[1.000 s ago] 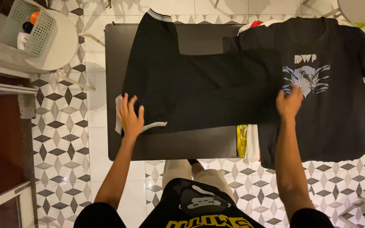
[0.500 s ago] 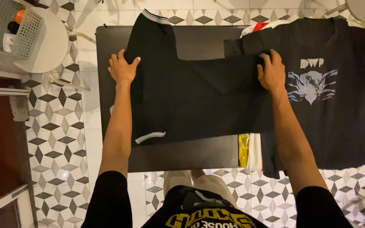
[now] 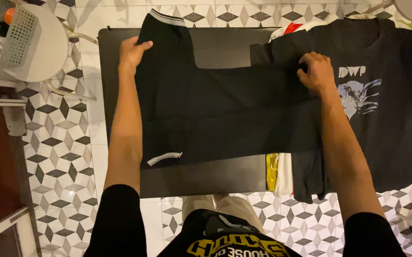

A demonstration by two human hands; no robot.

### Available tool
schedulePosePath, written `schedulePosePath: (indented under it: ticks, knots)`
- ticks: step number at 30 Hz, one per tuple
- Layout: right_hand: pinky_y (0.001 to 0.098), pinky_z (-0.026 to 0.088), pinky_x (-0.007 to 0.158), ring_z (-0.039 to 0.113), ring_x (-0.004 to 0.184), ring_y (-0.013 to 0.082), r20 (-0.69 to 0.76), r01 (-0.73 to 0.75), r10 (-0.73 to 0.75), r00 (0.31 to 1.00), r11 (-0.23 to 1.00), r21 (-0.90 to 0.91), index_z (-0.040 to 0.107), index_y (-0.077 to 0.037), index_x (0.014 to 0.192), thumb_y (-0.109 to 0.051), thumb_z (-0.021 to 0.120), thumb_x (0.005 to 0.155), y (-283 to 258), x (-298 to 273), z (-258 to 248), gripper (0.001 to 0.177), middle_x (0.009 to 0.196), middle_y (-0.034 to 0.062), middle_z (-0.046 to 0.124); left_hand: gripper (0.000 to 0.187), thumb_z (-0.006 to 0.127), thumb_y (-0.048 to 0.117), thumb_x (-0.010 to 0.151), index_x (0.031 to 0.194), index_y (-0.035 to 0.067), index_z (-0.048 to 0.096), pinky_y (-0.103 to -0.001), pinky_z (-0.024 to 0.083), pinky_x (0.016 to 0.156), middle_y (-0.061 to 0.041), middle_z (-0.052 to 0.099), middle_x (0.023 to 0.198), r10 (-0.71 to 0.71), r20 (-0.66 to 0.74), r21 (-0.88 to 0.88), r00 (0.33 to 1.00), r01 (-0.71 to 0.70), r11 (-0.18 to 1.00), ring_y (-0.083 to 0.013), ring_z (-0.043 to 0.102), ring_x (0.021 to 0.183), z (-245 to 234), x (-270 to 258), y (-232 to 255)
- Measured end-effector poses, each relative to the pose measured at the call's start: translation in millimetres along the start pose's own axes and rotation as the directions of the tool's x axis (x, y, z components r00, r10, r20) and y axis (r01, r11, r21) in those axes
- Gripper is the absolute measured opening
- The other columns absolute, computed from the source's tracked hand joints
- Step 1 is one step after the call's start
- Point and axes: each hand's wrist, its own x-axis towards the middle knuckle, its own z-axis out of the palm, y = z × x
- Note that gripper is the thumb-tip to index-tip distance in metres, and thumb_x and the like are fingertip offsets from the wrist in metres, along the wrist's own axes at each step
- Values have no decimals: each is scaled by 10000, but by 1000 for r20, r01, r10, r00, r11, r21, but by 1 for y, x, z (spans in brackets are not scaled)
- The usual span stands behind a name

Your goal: The person folds a black shirt on a table by hand, smoothing the sleeves and torso before placing the folded garment into a cabinet shelf.

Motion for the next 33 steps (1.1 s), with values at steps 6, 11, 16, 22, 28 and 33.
schedulePosePath:
  ticks: [6, 11, 16, 22, 28, 33]
  knots:
    - [484, 420, 1121, 635, 1078, 342, -27, 6, -6, 1000, 1000, 25, 661, -67, 1009, -154, 792, 885, -4, -10, -28, 200, 1023, 115, 697, 240, 664, 240, 922, 1014, 26, 724, -302, 479, 803, -13, 710, 924, 114, -29, -5, 993, -114, 993, -119, 607, 860, -20, -20, 31]
    - [488, 439, 1143, 642, 1030, 329, -40, 12, -9, 999, 997, 78, 653, -62, 1015, -132, 787, 887, -20, -30, -52, 198, 947, 117, 685, 119, 646, 139, 877, 934, 34, 644, -267, 409, 826, 38, 582, 891, 312, 33, -317, 950, -286, 904, -113, 511, 863, -40, -50, 40]
    - [453, 457, 1104, 633, 1037, 349, -106, 66, -63, 992, 997, 25, 607, -58, 990, -96, 795, 858, -29, -66, -69, 234, 1028, 129, 677, 130, 626, 120, 851, 957, 74, 685, -263, 333, 710, 53, 598, 870, 315, 76, -298, 946, -280, 912, -94, 462, 794, -57, -115, 65]
    - [438, 446, 1058, 637, 1073, 316, -114, 72, -72, 991, 997, -2, 599, -61, 1041, -99, 818, 884, -32, -120, -76, 273, 1067, 113, 675, 186, 740, 63, 853, 890, 79, 558, -249, 407, 732, 60, 540, 861, 478, 134, -274, 868, -431, 860, -63, 487, 816, -79, -211, 62]
    - [468, 445, 1047, 629, 1067, 336, -53, 40, -41, 998, 999, -27, 628, -83, 1084, -118, 811, 830, -29, -175, -63, 315, 1077, 122, 677, 409, 858, 124, 777, 824, 53, 458, -316, 402, 677, -32, 495, 802, 572, 97, 55, 815, -578, 814, -135, 457, 780, -93, -322, 32]
    - [475, 447, 1032, 634, 1120, 348, -33, 7, -8, 999, 999, -51, 620, -84, 1064, -130, 801, 828, -29, -197, -36, 301, 1107, 122, 683, 386, 861, 136, 740, 835, -1, 513, -397, 548, 991, -278, 679, 1322, 606, 100, 188, 789, -613, 767, -345, 681, 1215, -70, -411, -8]
